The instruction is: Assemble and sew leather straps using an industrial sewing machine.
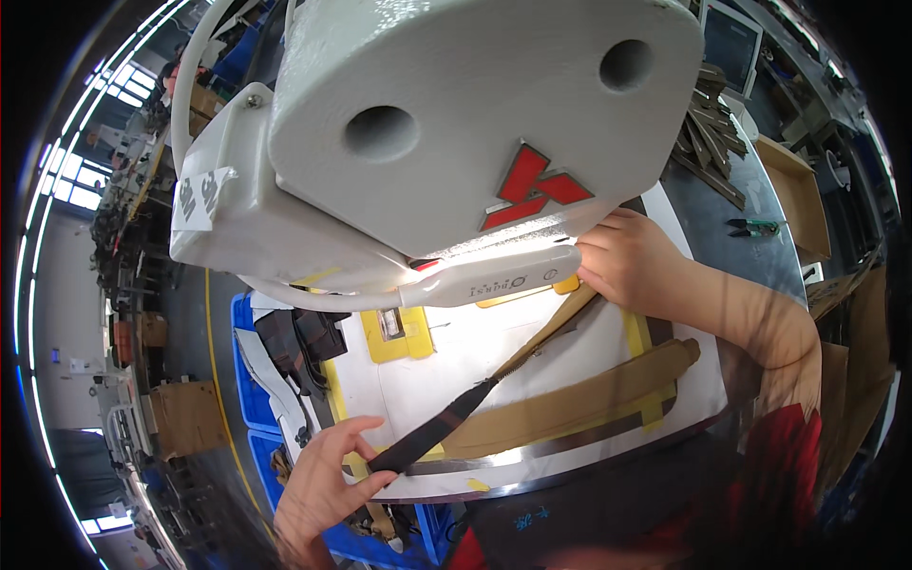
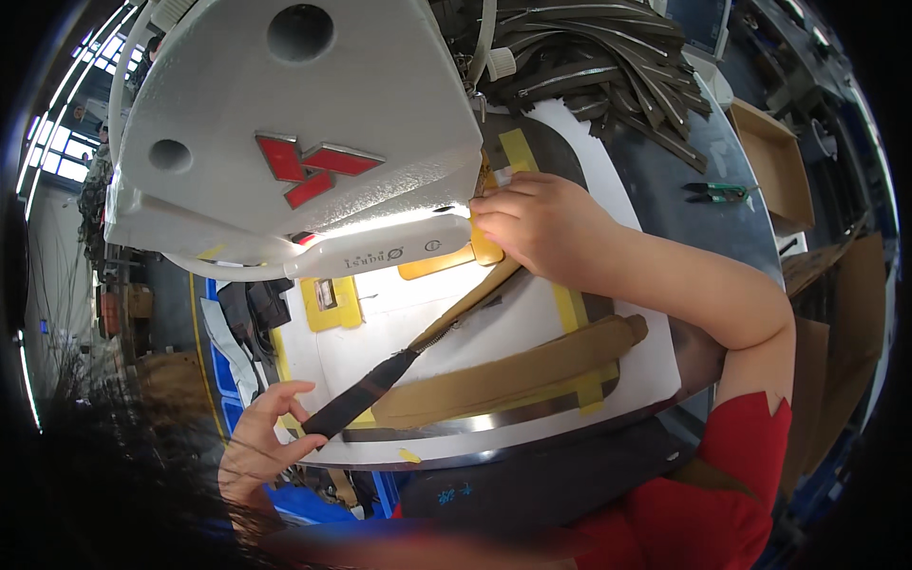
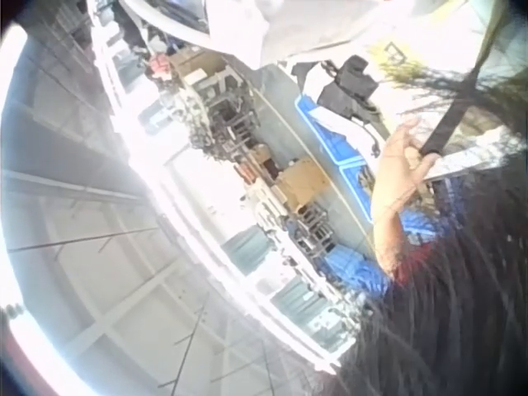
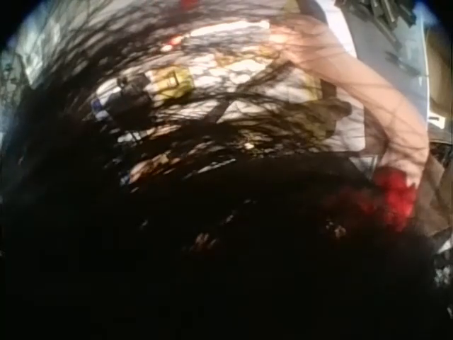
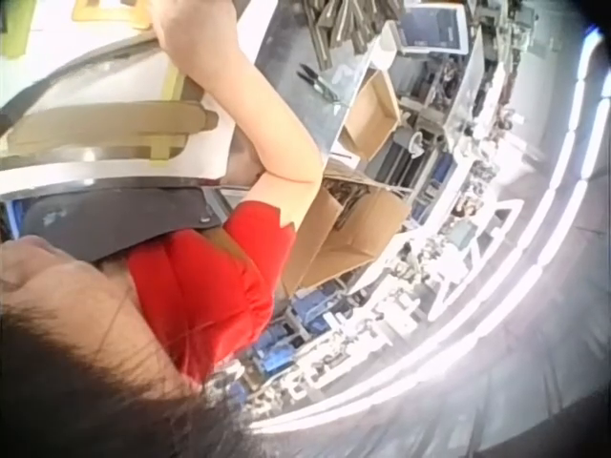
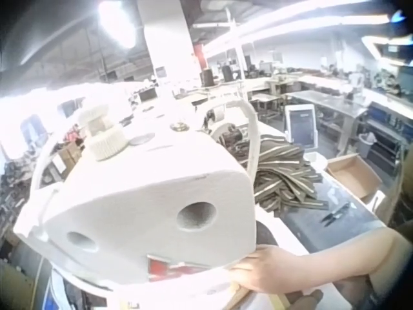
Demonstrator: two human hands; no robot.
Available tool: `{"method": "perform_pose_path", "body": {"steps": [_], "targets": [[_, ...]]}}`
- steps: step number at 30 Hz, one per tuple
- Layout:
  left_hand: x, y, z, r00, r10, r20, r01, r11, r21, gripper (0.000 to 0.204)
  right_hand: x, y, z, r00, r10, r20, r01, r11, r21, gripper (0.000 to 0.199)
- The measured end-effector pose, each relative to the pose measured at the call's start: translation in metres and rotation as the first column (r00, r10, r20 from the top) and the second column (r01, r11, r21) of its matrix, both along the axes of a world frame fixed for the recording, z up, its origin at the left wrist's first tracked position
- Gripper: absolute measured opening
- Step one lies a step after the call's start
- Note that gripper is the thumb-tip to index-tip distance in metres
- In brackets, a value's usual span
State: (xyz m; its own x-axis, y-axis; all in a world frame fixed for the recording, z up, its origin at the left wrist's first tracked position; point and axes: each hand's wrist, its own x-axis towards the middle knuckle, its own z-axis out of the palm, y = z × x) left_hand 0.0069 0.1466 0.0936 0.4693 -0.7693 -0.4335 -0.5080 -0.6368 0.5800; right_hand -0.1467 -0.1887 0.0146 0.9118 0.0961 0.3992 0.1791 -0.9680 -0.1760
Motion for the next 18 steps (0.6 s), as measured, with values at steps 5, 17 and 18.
{"method": "perform_pose_path", "body": {"steps": [5,17,18], "targets": [[0.012,0.037,-0.005,0.882,-0.270,0.386,0.269,0.962,0.057,0.028,-0.001,0.002,0.000,1.000,-0.014,-0.016,0.014,1.000,0.021,0.023],[0.019,-0.007,-0.013,0.661,-0.247,-0.708,-0.658,0.261,-0.706,0.011,0.000,0.000,-0.001,0.999,-0.021,-0.045,0.020,1.000,-0.006,0.027],[0.019,-0.020,-0.014,0.693,-0.249,-0.677,-0.509,0.496,-0.703,0.007,-0.002,0.001,0.004,0.999,-0.027,-0.042,0.027,1.000,-0.013,0.027]]}}
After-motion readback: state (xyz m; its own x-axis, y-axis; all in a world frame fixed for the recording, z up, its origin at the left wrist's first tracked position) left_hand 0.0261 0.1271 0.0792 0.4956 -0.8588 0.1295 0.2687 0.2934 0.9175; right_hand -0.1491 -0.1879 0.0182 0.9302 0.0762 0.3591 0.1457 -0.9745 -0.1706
